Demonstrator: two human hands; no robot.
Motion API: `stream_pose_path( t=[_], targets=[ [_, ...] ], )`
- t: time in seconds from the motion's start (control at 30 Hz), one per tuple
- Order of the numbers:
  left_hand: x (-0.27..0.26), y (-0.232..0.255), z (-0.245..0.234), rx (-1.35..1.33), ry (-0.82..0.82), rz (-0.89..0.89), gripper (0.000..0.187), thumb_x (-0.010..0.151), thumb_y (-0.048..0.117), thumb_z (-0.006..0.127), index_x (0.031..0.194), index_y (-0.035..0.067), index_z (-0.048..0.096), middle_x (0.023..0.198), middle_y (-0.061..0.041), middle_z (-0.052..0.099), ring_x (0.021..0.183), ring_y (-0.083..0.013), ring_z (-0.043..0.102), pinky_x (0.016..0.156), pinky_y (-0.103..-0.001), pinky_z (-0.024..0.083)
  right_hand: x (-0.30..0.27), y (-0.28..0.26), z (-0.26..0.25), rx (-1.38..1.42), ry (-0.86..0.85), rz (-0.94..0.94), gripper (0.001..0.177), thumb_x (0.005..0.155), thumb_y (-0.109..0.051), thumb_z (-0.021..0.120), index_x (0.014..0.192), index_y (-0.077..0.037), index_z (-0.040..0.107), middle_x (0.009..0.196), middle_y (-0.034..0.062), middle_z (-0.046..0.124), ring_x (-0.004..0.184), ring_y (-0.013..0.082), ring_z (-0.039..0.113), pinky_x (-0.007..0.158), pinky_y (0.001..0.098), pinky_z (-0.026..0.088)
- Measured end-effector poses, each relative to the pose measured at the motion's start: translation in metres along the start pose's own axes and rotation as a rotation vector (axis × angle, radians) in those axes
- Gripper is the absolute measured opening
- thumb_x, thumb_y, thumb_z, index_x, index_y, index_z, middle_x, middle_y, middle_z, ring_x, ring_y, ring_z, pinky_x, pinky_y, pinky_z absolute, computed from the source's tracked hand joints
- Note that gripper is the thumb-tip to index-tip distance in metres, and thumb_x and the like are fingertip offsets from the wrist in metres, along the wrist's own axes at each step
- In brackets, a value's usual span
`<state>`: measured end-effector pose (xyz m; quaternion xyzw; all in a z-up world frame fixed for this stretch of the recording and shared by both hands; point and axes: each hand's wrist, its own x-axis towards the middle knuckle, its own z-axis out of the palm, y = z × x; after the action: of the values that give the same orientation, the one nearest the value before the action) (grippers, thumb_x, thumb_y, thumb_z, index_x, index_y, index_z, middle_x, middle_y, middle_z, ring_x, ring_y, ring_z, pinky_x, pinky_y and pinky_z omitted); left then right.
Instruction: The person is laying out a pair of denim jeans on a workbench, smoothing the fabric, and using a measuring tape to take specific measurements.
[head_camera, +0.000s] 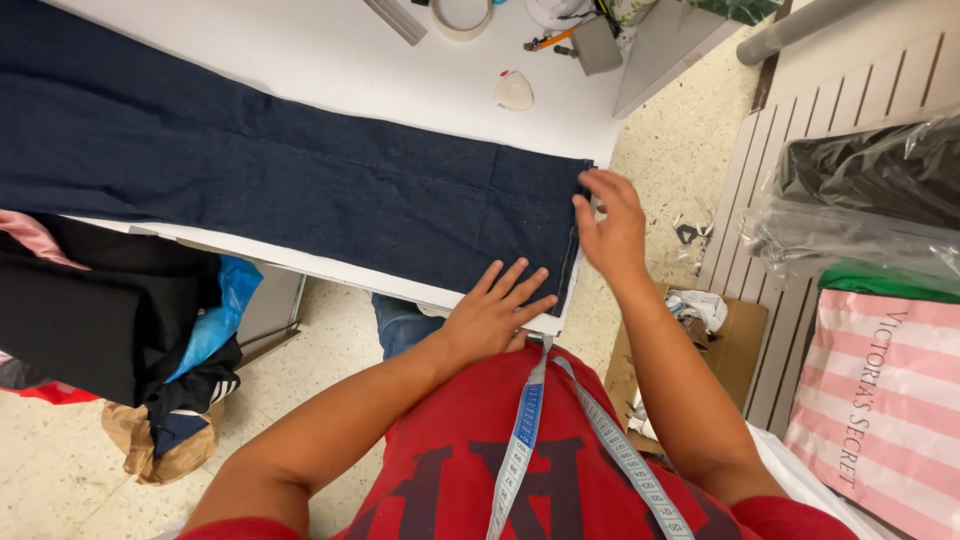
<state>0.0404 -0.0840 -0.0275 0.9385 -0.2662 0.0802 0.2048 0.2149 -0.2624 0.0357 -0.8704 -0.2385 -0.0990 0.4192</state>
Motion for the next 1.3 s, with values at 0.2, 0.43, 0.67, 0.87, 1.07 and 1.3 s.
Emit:
stream_pose_path(
  t=[0.2, 0.43, 0.67, 0.87, 1.07, 1.3],
  targets=[
    [0.003, -0.003, -0.01, 0.005, -0.075, 0.03, 0.079, 0.085, 0.032, 0.065, 0.159, 0.031, 0.038, 0.17, -0.008, 0.027, 0.157, -0.0365, 0.022, 0.127, -0.058, 0.016, 0.037, 0.034, -0.003, 0.065, -0.185, 0.43, 0.049, 0.088, -0.009, 0.086, 0.132, 0.002, 0.068, 0.106, 0.0153, 0.06, 0.071, 0.0222, 0.066, 0.065, 0.0336, 0.056],
    [0.003, -0.006, -0.009, 0.01, -0.037, 0.04, 0.078, 0.087, 0.025, 0.062, 0.16, 0.031, 0.036, 0.171, -0.008, 0.026, 0.157, -0.0356, 0.022, 0.126, -0.056, 0.018, 0.043, 0.053, 0.01, -0.114, -0.19, 0.494, 0.048, 0.078, -0.019, 0.094, 0.119, -0.008, 0.073, 0.095, 0.0066, 0.073, 0.082, 0.0223, 0.074, 0.072, 0.0338, 0.058],
    [-0.002, -0.006, -0.002, -0.014, -0.007, 0.043, 0.08, 0.084, 0.021, 0.065, 0.159, 0.03, 0.039, 0.17, -0.008, 0.028, 0.157, -0.0362, 0.024, 0.126, -0.057, 0.018, 0.047, 0.056, 0.017, -0.103, -0.017, 0.332, 0.034, 0.078, -0.014, 0.097, 0.104, -0.007, 0.077, 0.084, 0.0065, 0.074, 0.075, 0.0182, 0.071, 0.07, 0.0284, 0.057],
    [-0.001, -0.009, -0.007, -0.01, -0.043, 0.063, 0.079, 0.086, 0.018, 0.066, 0.159, 0.03, 0.038, 0.17, -0.01, 0.028, 0.156, -0.0377, 0.025, 0.126, -0.058, 0.019, 0.053, 0.058, 0.018, -0.069, -0.094, 0.36, 0.03, 0.082, -0.011, 0.095, 0.106, -0.001, 0.079, 0.087, 0.014, 0.074, 0.073, 0.0242, 0.072, 0.066, 0.0322, 0.06],
    [0.0, -0.011, -0.006, -0.026, -0.001, 0.059, 0.076, 0.087, 0.017, 0.067, 0.157, 0.029, 0.043, 0.169, -0.011, 0.03, 0.156, -0.0385, 0.026, 0.125, -0.058, 0.02, 0.025, -0.031, 0.022, -0.425, -0.022, -0.101, 0.022, 0.103, -0.024, 0.073, 0.12, -0.011, 0.077, 0.11, 0.0099, 0.076, 0.101, 0.0291, 0.072, 0.086, 0.0414, 0.056],
    [0.001, -0.013, -0.008, 0.001, 0.034, 0.072, 0.074, 0.088, 0.017, 0.063, 0.157, 0.03, 0.043, 0.168, -0.012, 0.032, 0.156, -0.0378, 0.025, 0.125, -0.058, 0.017, 0.003, -0.054, 0.028, -0.483, -0.494, 0.203, 0.089, 0.104, -0.056, 0.051, 0.159, 0.01, 0.03, 0.169, 0.0305, 0.019, 0.157, 0.045, 0.013, 0.125, 0.0612, 0.011]
  ],
)
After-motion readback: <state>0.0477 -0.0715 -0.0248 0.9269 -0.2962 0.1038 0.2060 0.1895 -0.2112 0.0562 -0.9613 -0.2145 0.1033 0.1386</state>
